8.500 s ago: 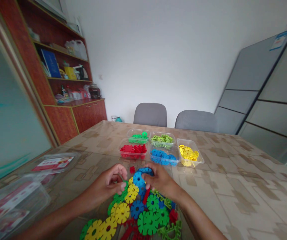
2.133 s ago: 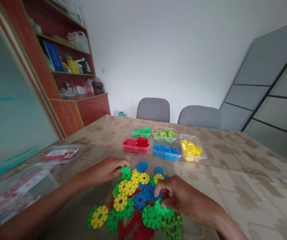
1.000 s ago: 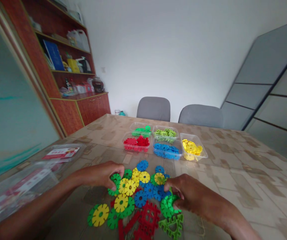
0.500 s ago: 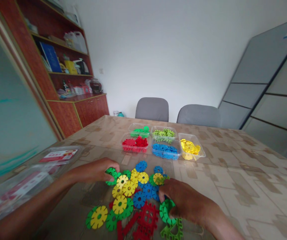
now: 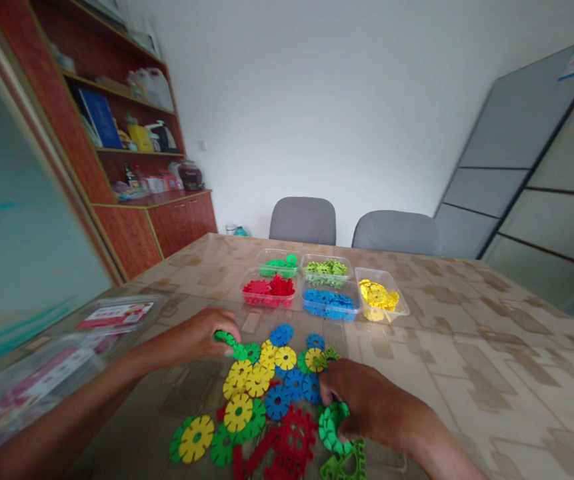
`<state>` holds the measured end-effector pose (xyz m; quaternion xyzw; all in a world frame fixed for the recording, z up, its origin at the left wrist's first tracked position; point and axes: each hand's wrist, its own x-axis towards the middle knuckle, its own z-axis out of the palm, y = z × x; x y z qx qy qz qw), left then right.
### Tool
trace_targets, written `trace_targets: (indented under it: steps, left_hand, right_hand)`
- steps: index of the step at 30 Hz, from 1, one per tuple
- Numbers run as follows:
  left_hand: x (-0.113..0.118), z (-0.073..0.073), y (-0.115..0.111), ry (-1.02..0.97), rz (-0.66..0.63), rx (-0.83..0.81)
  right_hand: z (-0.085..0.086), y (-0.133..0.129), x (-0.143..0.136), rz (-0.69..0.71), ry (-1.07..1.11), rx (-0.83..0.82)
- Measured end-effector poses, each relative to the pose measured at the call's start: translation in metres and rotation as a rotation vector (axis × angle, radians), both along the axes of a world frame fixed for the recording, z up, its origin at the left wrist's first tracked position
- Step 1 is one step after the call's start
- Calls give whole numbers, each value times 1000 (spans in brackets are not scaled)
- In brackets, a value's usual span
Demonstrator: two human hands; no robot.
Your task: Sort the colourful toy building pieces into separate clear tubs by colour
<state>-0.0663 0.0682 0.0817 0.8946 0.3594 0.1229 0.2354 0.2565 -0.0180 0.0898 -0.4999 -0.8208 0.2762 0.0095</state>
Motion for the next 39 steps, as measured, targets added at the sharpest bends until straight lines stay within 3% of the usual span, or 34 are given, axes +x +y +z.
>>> trace_targets:
  steps: [5, 8, 13, 18, 23, 30, 34, 39]
  left_hand:
    - [16, 8, -14, -131, -63, -118]
    - [28, 6, -25, -214, -100, -230]
    - [47, -12, -39, -274, -111, -353]
    - [55, -35, -41, -207, -14, -303]
    - [62, -45, -44, -227, 78, -266]
    - [73, -40, -56, -330, 172, -441]
    - [74, -39, -57, -334, 186, -437]
    - [78, -47, -57, -362, 186, -384]
  right_hand:
    - [4, 2, -6, 20, 171, -127]
    - [0, 7, -12, 21, 342, -137]
    - [-21, 13, -26, -31, 540, -116]
    - [-42, 13, -35, -104, 648, -321]
    - [-46, 11, -39, -108, 684, -419]
    - [-53, 9, -45, -124, 732, -341]
    - [-55, 7, -49, -111, 712, -249]
    - [-44, 1, -55, -69, 575, -34]
